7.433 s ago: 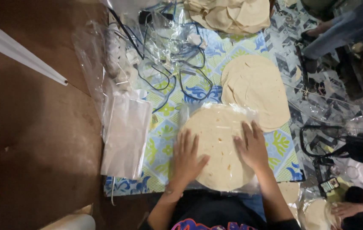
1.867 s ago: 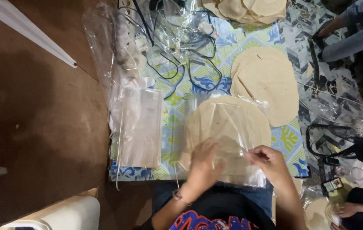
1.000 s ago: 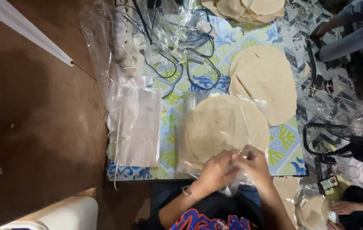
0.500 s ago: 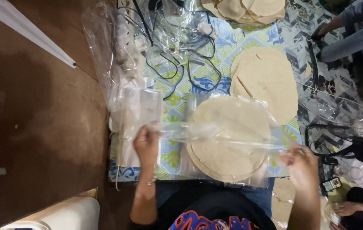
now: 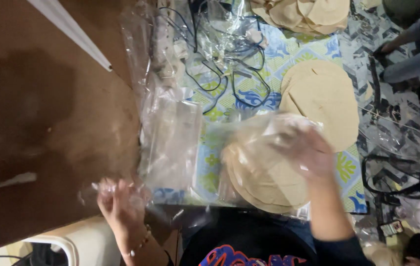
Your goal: The person stacks tortillas into plastic bags by hand and folds the bags to close them.
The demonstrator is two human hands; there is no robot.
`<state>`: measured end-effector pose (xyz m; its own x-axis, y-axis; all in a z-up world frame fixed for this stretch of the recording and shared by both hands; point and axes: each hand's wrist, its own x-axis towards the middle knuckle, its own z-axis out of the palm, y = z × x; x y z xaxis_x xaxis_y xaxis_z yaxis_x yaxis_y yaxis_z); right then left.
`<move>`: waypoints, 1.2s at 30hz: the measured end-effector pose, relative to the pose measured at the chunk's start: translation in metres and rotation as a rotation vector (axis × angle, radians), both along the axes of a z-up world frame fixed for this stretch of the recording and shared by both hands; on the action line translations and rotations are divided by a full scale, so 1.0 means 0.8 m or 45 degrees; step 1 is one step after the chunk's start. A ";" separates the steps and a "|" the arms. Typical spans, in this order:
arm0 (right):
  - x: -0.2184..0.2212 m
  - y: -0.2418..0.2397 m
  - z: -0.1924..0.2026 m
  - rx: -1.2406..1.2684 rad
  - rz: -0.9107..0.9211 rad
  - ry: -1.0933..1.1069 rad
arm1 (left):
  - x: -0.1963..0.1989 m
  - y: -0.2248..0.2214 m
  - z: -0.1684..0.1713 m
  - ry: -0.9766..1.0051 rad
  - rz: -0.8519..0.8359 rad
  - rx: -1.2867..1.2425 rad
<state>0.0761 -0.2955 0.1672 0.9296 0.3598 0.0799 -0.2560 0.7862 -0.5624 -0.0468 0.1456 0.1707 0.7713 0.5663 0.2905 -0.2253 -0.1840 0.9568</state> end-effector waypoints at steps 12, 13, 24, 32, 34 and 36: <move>0.086 0.288 -0.143 -1.038 -0.061 -0.117 | -0.037 -0.087 0.029 -0.426 -1.084 -1.187; 0.083 0.280 -0.184 -1.415 -0.362 -0.544 | -0.031 -0.100 0.029 -0.355 -1.134 -1.440; -0.082 -0.033 -0.115 0.241 0.183 0.162 | 0.104 -0.241 0.000 -0.020 -0.402 -1.243; -0.042 -0.140 -0.046 -1.002 -0.738 0.175 | 0.126 -0.268 -0.034 0.126 -0.772 -0.306; -0.010 -0.140 -0.051 -1.495 -0.638 0.308 | 0.135 -0.267 -0.098 0.319 -0.691 -0.051; 0.014 -0.158 -0.097 -1.558 -0.673 0.295 | 0.136 -0.264 -0.123 0.380 -0.593 0.141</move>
